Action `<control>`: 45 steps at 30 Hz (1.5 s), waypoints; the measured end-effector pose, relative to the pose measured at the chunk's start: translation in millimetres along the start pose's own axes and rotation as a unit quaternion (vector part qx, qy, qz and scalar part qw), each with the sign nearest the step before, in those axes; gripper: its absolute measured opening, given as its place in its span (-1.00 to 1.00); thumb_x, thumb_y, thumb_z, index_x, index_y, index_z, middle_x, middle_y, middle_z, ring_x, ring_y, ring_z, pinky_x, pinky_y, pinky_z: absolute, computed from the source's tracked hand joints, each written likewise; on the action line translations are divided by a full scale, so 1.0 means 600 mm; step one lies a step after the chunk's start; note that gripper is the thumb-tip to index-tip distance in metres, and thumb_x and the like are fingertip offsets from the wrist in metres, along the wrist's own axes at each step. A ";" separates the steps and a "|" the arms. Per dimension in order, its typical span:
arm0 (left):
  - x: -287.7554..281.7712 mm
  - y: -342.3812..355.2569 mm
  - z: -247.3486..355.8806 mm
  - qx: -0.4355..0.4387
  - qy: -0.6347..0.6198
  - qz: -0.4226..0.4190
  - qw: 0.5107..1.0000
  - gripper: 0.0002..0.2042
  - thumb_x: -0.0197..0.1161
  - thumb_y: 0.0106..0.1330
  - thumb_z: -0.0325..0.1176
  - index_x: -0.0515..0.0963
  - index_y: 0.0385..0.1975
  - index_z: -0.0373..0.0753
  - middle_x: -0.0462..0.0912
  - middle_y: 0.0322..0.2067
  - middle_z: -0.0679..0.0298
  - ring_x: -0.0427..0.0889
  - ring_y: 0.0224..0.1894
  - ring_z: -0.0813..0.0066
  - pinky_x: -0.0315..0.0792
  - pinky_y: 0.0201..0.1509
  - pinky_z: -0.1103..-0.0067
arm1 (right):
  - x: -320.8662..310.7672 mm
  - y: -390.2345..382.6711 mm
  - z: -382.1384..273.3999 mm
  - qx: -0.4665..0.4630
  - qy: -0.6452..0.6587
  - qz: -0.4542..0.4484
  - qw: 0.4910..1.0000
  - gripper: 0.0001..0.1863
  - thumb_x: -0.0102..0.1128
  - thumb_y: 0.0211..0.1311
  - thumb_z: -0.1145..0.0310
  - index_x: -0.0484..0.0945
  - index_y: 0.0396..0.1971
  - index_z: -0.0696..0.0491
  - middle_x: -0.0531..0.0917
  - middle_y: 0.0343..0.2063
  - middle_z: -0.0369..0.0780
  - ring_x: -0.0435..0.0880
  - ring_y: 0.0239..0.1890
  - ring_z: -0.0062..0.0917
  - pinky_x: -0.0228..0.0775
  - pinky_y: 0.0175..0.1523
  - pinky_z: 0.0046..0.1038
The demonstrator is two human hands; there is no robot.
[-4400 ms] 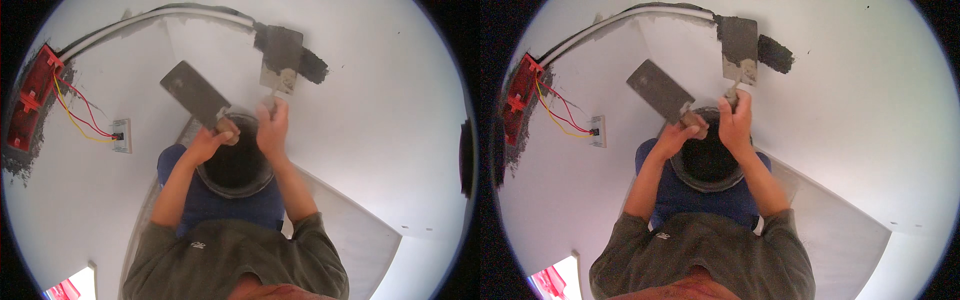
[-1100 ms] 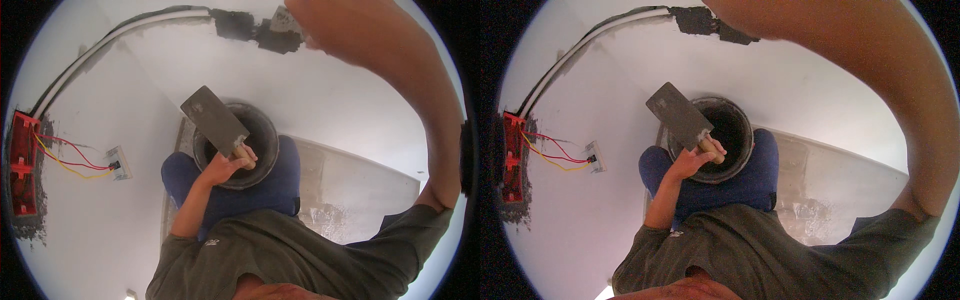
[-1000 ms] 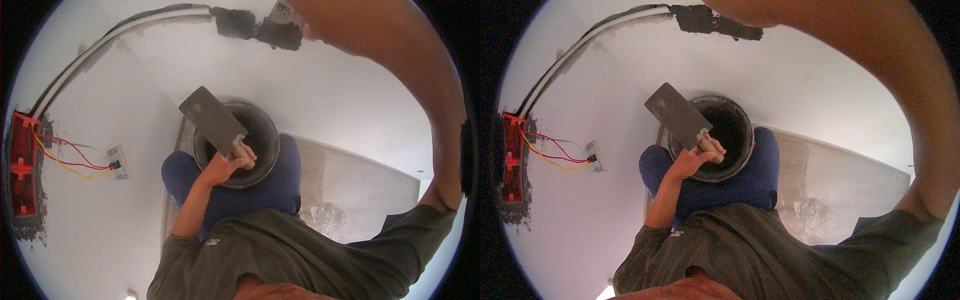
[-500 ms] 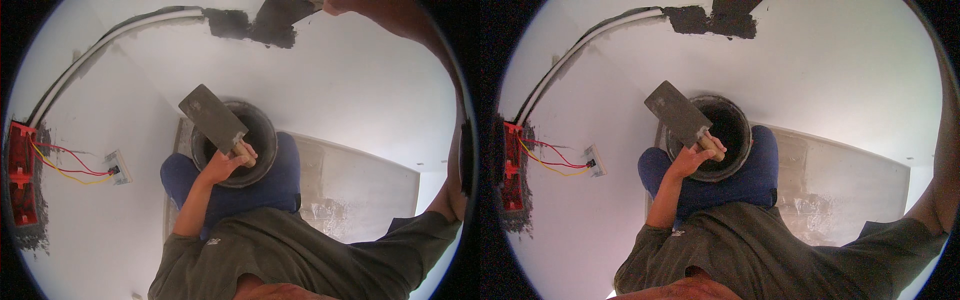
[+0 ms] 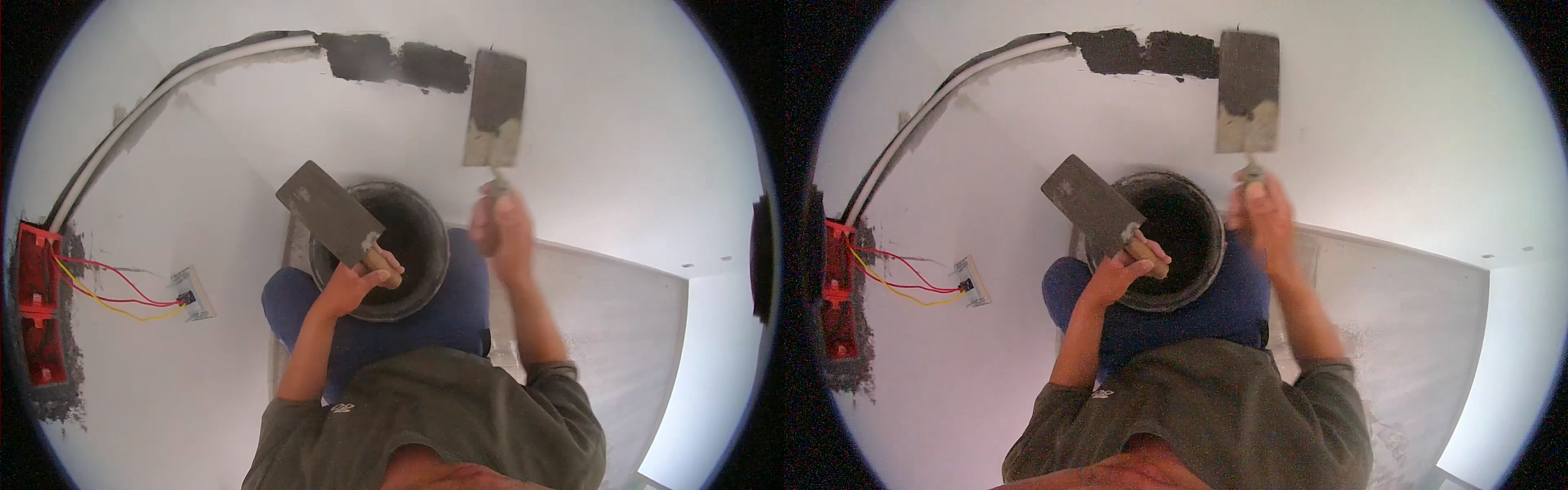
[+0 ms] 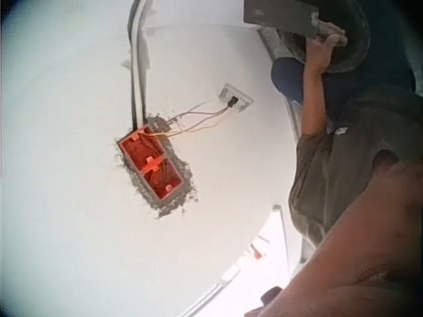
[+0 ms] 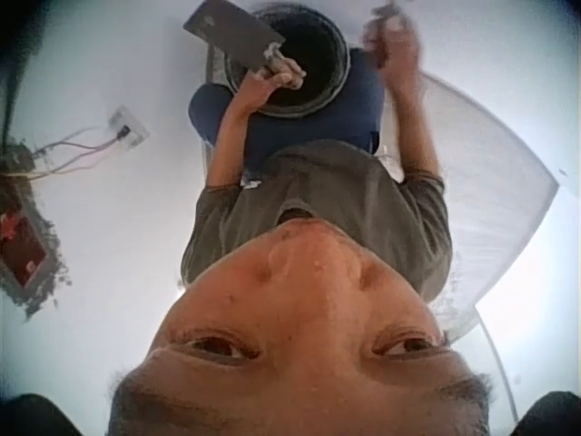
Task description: Apply plaster or filler to wall channels and holes using trowels to smooth the surface.
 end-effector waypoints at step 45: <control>-0.019 -0.045 -0.007 0.007 -0.018 0.017 1.000 -0.57 0.30 0.44 -0.29 0.27 0.18 -0.19 0.60 -0.01 0.16 0.64 0.12 0.21 0.50 0.27 0.25 | -0.096 0.051 -0.072 -0.372 -0.626 -0.058 0.683 -0.58 0.33 0.29 0.25 0.49 0.07 0.08 0.63 -0.23 -0.09 0.66 -0.22 -0.15 0.53 -0.13 -0.20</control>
Point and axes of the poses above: each hand's wrist, its own y-axis towards the middle knuckle, its own x-axis out of the palm, z = x × y, the point moved 4 cm from there along y, towards the middle knuckle
